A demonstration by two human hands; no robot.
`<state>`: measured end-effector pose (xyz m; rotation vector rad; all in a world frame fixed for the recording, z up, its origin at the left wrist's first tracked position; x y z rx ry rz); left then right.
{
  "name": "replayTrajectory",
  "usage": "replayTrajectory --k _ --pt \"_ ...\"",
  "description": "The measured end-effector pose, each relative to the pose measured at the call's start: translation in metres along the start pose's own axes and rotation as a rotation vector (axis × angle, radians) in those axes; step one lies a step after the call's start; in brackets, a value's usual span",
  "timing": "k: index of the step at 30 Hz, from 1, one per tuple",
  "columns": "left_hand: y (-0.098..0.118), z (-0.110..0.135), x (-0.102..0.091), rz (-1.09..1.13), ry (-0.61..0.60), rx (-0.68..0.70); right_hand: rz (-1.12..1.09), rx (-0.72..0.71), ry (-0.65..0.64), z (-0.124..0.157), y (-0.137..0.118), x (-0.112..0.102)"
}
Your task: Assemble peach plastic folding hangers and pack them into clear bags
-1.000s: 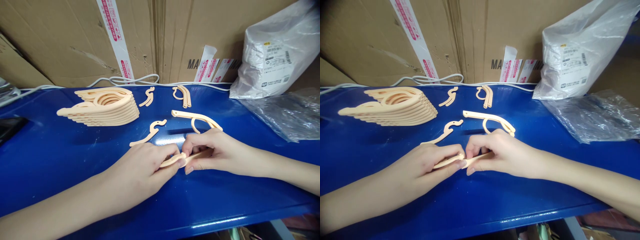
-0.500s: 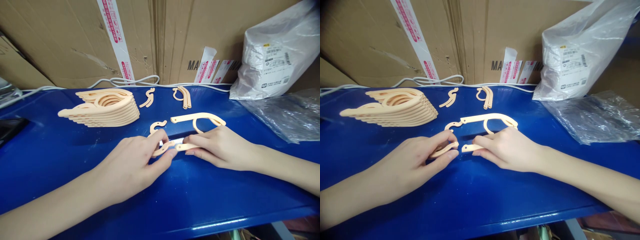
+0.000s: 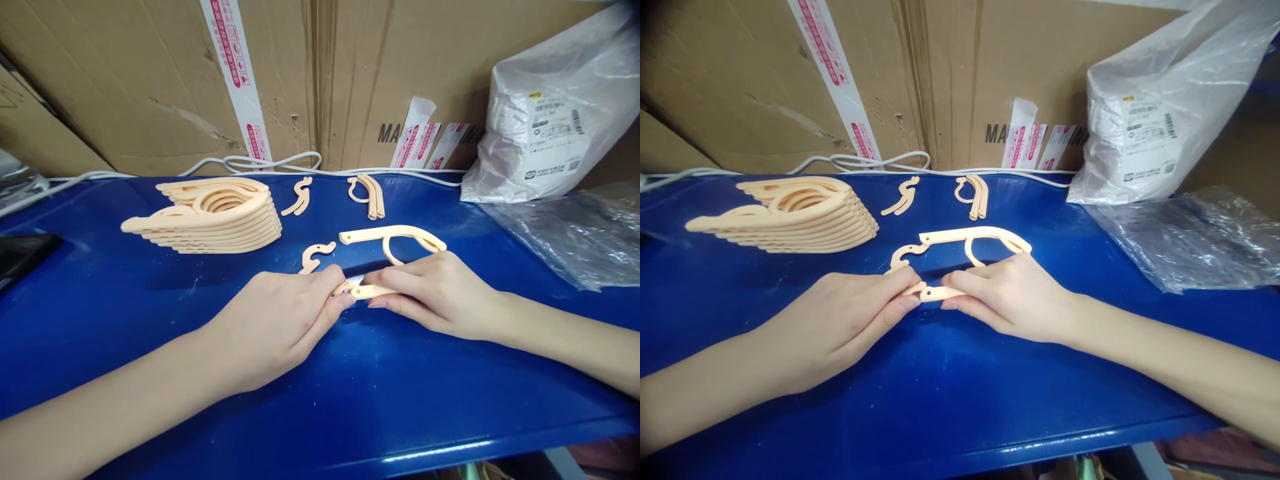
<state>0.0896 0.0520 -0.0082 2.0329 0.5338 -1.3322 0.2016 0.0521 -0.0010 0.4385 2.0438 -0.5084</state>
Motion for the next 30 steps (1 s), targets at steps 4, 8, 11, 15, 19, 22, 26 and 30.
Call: replayTrajectory --k 4,8,11,15,19,22,26,30 --pt "0.004 -0.001 -0.001 -0.053 0.028 0.045 0.045 -0.049 0.032 0.000 -0.006 -0.002" --pt "0.011 -0.001 0.001 -0.100 0.044 0.121 0.058 -0.072 0.037 0.000 -0.012 -0.002" --pt "0.012 0.001 0.001 -0.114 0.048 0.138 0.095 -0.106 0.059 0.000 -0.017 -0.003" --pt "0.010 0.003 0.001 -0.141 0.051 0.128 0.157 -0.147 0.084 -0.001 -0.021 -0.004" --pt "0.007 0.003 0.002 -0.176 0.049 0.111 0.163 -0.141 0.077 0.000 -0.020 -0.004" --pt "0.009 0.003 0.002 -0.176 0.053 0.138 0.153 -0.138 0.075 0.001 -0.020 -0.003" --pt "0.010 0.002 0.000 -0.247 0.076 0.159 0.171 -0.155 0.089 0.001 -0.021 -0.003" --pt "0.010 0.001 0.000 -0.319 0.044 0.154 0.184 -0.170 0.095 0.002 -0.022 -0.005"
Point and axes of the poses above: each hand's wrist, its own z-axis away from the middle knuckle, its own x-axis out of the palm, y = z × x, the point moved 9 cm from there along -z, towards the middle knuckle, and after that the axes turned 10 degrees about y, right-handed, at the moved point
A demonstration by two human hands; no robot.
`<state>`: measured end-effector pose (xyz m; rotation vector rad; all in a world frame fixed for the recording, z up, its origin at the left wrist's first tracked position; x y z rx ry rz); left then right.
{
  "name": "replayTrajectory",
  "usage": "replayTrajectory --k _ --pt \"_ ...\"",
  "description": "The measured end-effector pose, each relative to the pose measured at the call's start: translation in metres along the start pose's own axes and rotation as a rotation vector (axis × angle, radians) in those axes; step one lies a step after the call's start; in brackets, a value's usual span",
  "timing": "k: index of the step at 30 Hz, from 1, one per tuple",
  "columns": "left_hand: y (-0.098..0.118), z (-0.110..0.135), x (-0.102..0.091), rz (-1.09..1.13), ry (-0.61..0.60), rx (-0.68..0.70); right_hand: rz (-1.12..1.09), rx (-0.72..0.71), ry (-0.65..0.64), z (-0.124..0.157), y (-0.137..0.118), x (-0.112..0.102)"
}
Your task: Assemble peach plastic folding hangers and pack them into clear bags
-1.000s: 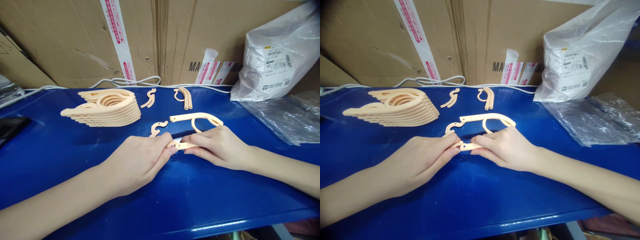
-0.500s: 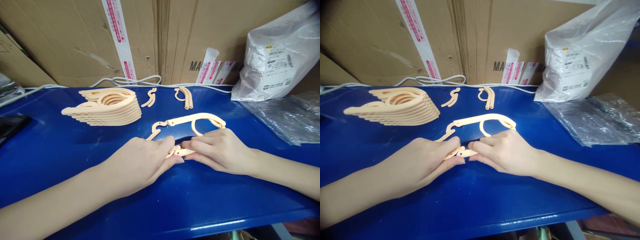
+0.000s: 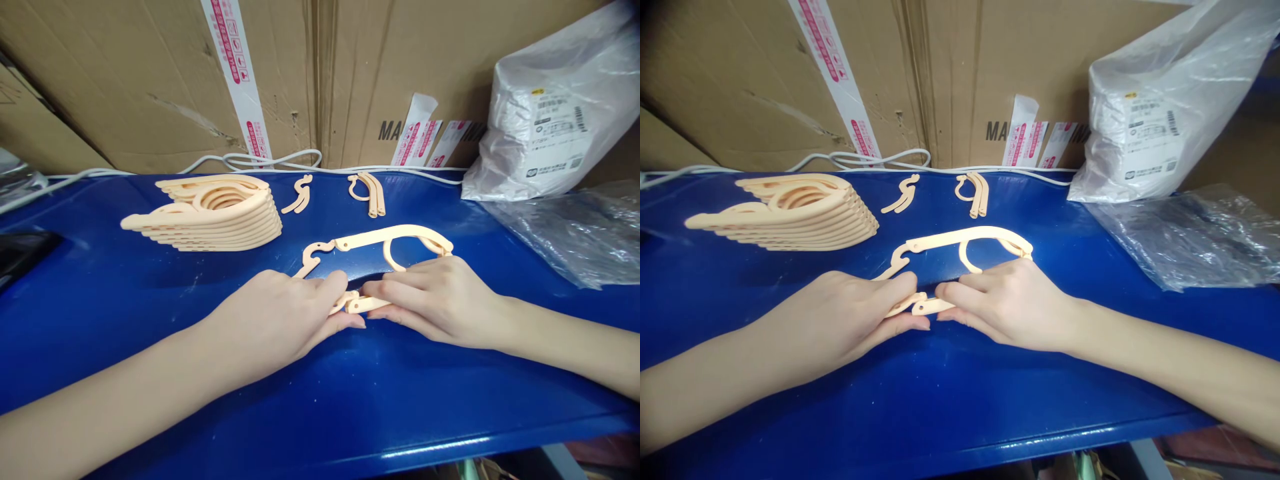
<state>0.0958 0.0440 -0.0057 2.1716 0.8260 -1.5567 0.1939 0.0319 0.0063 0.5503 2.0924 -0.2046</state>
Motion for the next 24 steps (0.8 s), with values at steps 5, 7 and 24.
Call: replayTrajectory --k 5,7,24 --pt "0.003 -0.001 -0.005 -0.054 0.035 0.047 -0.038 0.021 -0.019 0.000 0.001 0.000" --pt "0.004 -0.002 -0.008 -0.083 0.074 0.074 -0.078 0.053 -0.043 0.000 0.003 0.001" --pt "0.001 -0.007 -0.003 -0.089 -0.045 0.011 -0.171 0.154 -0.085 0.002 0.013 0.002"
Point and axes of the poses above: each hand's wrist, its own z-axis away from the middle knuckle, its own x-axis out of the palm, y = z × x, the point moved 9 cm from there along -z, towards the middle knuckle, and after that the axes turned 10 degrees about y, right-handed, at the moved point
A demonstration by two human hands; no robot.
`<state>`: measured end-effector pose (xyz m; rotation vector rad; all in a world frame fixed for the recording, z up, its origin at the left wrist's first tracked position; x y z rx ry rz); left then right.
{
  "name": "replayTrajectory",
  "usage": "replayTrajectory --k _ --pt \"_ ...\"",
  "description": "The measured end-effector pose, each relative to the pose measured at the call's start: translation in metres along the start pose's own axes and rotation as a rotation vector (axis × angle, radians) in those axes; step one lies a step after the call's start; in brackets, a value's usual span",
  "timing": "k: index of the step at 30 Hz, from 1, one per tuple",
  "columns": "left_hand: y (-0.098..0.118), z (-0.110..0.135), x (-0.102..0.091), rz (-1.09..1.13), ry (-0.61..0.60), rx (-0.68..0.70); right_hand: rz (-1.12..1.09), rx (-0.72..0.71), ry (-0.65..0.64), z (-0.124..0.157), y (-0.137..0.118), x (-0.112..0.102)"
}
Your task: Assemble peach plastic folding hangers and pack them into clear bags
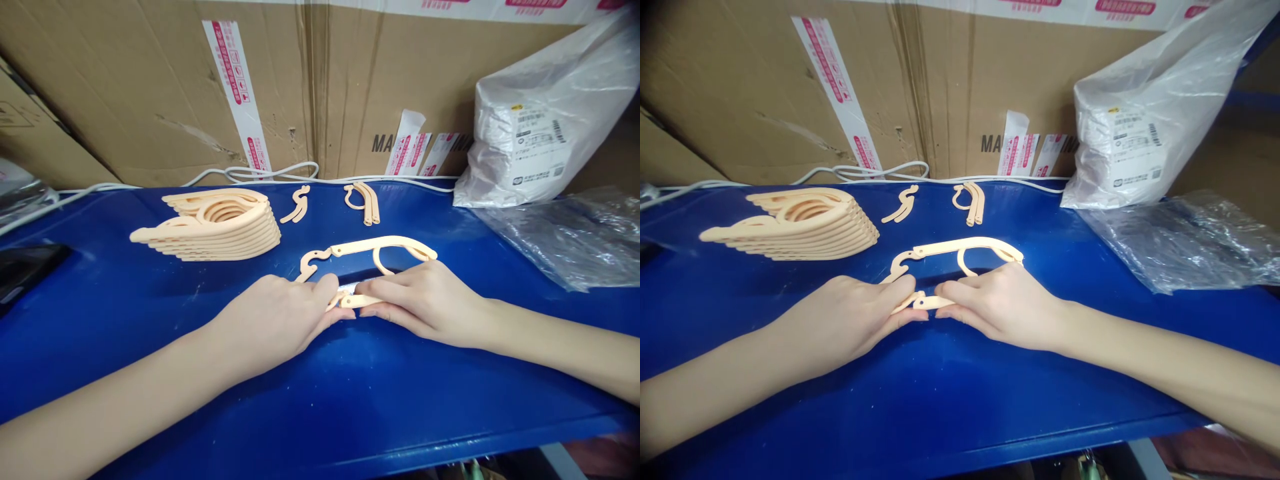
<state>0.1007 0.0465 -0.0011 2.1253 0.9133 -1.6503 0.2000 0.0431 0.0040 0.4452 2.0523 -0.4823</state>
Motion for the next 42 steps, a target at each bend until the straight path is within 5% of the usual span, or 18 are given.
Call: replayTrajectory --k 17,25,42 --pt "0.022 0.006 -0.025 -0.297 0.316 0.288 -0.148 0.088 -0.108 -0.001 0.003 0.007" --pt "0.026 0.006 -0.030 -0.364 0.334 0.298 -0.246 0.174 -0.166 -0.003 0.006 0.010" --pt "0.029 0.002 -0.028 -0.091 0.277 0.253 -0.085 0.022 -0.079 -0.001 -0.006 0.004"
Point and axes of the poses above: each hand's wrist, its own z-axis away from the middle knuckle, its own x-axis out of the palm, y = z × x, the point moved 9 cm from there along -z, towards the middle knuckle, and after that the axes turned 10 degrees about y, right-handed, at the moved point
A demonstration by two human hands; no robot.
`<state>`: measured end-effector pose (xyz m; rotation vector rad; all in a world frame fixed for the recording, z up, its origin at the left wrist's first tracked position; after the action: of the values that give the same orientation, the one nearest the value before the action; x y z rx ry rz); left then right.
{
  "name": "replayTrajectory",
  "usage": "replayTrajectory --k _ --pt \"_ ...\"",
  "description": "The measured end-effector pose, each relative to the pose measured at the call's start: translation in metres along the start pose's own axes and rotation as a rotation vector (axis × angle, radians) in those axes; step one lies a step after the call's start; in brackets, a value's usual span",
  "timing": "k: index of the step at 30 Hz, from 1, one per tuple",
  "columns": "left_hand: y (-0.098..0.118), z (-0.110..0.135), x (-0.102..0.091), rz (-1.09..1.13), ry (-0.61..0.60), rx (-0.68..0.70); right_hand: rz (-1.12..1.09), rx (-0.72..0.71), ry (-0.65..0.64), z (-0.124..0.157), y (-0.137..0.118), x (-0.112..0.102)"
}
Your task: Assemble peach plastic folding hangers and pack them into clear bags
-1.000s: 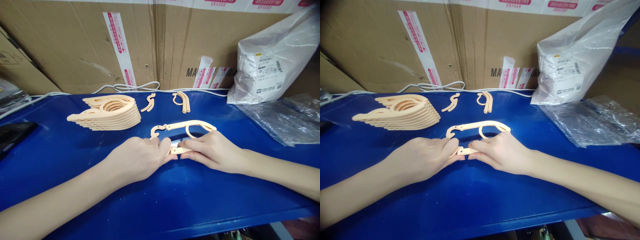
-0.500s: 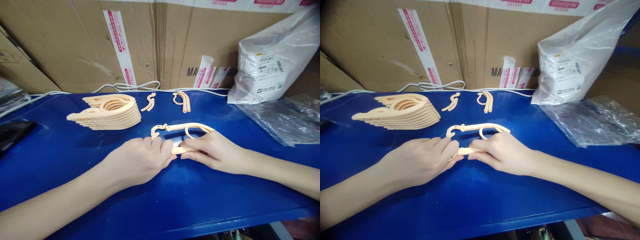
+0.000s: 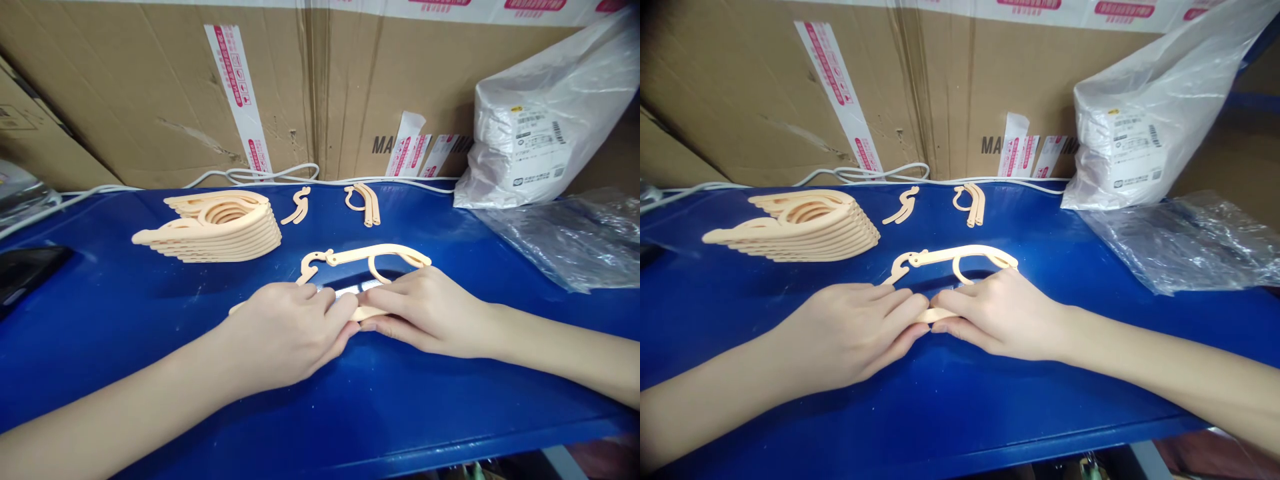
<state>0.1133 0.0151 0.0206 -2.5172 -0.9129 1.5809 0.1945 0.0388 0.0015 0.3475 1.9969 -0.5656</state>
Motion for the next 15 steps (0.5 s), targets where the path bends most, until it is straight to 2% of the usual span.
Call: replayTrajectory --k 3,7,11,13,15 --pt "0.001 0.003 0.002 0.035 0.003 -0.055 0.031 -0.069 0.096 -0.002 -0.008 -0.011" --pt "-0.006 0.007 0.000 -0.028 0.027 -0.122 0.089 -0.101 0.253 -0.003 -0.008 -0.036" --pt "-0.008 0.007 -0.002 -0.061 -0.006 -0.100 0.240 0.024 0.409 -0.001 0.013 -0.061" --pt "-0.008 0.007 -0.002 -0.066 -0.012 -0.089 0.262 0.089 0.419 -0.001 0.026 -0.064" --pt "-0.008 0.008 -0.002 -0.063 0.006 -0.088 0.227 0.119 0.377 -0.001 0.035 -0.059"
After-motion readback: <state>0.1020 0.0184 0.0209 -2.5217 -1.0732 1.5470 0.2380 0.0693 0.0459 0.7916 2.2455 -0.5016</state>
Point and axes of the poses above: each hand's wrist, its own z-axis away from the middle knuckle, its own x-axis out of the palm, y = z × x, the point moved 9 cm from there along -z, towards the middle knuckle, and after that the axes turned 10 degrees about y, right-handed, at the moved point
